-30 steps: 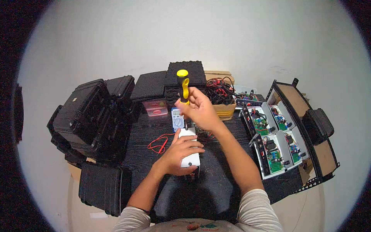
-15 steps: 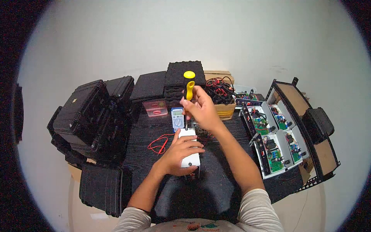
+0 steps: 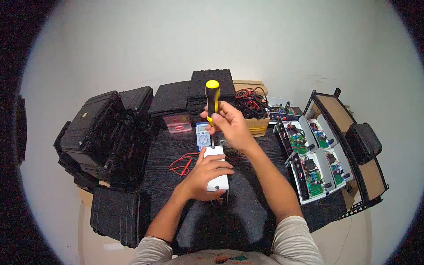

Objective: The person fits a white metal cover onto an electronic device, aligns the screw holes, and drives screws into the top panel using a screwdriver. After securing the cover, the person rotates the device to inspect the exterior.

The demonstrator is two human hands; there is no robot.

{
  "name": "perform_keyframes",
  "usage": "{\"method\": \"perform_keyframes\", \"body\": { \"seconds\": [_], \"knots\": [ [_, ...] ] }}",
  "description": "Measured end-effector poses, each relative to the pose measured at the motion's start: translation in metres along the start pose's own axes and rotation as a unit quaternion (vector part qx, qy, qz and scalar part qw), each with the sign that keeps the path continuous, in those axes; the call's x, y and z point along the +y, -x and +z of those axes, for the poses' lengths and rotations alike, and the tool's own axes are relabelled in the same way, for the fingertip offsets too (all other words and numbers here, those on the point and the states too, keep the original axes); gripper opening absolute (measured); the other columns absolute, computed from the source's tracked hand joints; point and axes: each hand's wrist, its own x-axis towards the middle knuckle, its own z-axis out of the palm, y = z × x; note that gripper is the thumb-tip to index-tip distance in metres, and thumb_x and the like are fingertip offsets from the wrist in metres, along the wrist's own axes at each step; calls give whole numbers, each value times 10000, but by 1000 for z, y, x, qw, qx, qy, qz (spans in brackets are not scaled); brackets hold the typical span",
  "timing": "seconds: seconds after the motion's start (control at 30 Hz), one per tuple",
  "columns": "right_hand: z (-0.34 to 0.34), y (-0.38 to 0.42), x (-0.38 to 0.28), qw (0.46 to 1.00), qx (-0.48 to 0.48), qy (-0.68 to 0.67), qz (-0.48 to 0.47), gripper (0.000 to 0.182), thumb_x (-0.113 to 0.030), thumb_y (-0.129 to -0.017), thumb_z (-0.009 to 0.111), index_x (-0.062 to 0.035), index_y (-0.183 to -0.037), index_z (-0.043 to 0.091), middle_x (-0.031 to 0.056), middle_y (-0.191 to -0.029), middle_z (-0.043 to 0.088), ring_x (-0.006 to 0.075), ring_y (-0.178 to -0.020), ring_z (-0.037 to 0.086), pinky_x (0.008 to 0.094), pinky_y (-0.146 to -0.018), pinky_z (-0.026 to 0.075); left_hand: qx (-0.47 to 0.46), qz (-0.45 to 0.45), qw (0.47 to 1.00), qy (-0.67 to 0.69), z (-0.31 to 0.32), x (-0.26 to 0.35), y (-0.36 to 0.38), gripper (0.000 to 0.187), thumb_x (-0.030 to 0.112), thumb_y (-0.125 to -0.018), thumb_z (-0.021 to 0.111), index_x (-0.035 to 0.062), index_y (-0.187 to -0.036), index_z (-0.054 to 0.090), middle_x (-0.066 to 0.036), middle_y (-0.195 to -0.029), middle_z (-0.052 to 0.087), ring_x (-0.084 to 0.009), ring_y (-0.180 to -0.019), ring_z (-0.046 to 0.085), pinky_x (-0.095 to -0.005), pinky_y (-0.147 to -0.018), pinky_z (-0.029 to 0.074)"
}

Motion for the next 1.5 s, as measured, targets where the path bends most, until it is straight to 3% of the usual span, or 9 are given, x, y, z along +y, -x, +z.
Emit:
{"method": "perform_keyframes", "body": {
  "seconds": [0.13,0.27,0.4,0.5,0.77,0.87,1.13,1.33,1.5],
  "knots": [
    [0,1,1,999,-1,33,-7,302,-98,-1031,690,-14,-1292,567,87,-1168,723,95,-857,671,269,-779,587,7,8,1000,3,2,-2,0,601,329,-735,865,181,-1295,703,-15,-1371,655,-299,-1434,499,-772,-1225,60],
    [4,1,7,984,30,154,-83,391,-124,-1009,708,-69,-1302,455,94,-1108,708,99,-815,681,242,-626,557,8,12,1000,-4,0,-1,-1,599,332,-739,866,179,-1294,703,-16,-1371,656,-299,-1432,502,-780,-1217,86],
    [-2,1,7,1000,-4,3,-16,374,-154,-1053,632,-32,-1379,496,126,-1177,712,132,-866,706,257,-654,574,11,13,1000,-4,1,-2,0,588,332,-744,864,178,-1289,704,-16,-1369,655,-300,-1431,504,-785,-1214,103],
    [-7,-1,10,997,-24,68,-30,380,-142,-1070,596,-18,-1416,501,147,-1219,711,160,-933,732,270,-684,589,10,9,1000,-5,0,-1,0,588,331,-745,863,180,-1289,702,-15,-1366,653,-299,-1434,502,-786,-1216,95],
    [1,3,1,994,45,99,32,334,-77,-1006,704,-25,-1288,532,148,-1232,714,171,-885,758,255,-651,598,11,14,1000,-5,1,-1,0,595,331,-746,860,186,-1299,695,-10,-1370,648,-294,-1435,501,-788,-1217,85],
    [-13,1,6,998,-34,-45,14,322,-82,-1013,694,1,-1296,565,158,-1255,710,168,-916,754,266,-700,608,9,14,1000,-5,1,-2,1,602,332,-741,863,189,-1301,695,-8,-1376,645,-294,-1439,496,-789,-1217,82],
    [-2,2,3,995,24,99,-25,359,-26,-991,697,-52,-1270,474,157,-1216,729,165,-872,759,274,-688,617,-2,6,1000,-8,1,-2,0,598,341,-748,858,182,-1302,699,-11,-1378,647,-294,-1444,488,-790,-1216,80],
    [-10,-1,5,999,-10,9,33,392,8,-959,729,-37,-1264,487,179,-1246,720,168,-891,761,274,-699,624,6,7,1000,-3,3,-3,1,606,346,-749,857,183,-1311,699,-15,-1381,649,-297,-1441,491,-786,-1218,79],
    [-2,3,-1,998,14,55,11,373,-7,-963,732,-36,-1256,503,179,-1249,718,165,-894,759,279,-719,626,5,9,1000,-8,2,-2,0,608,339,-747,858,190,-1314,699,-15,-1379,651,-295,-1437,497,-785,-1219,80]
  ]
}}
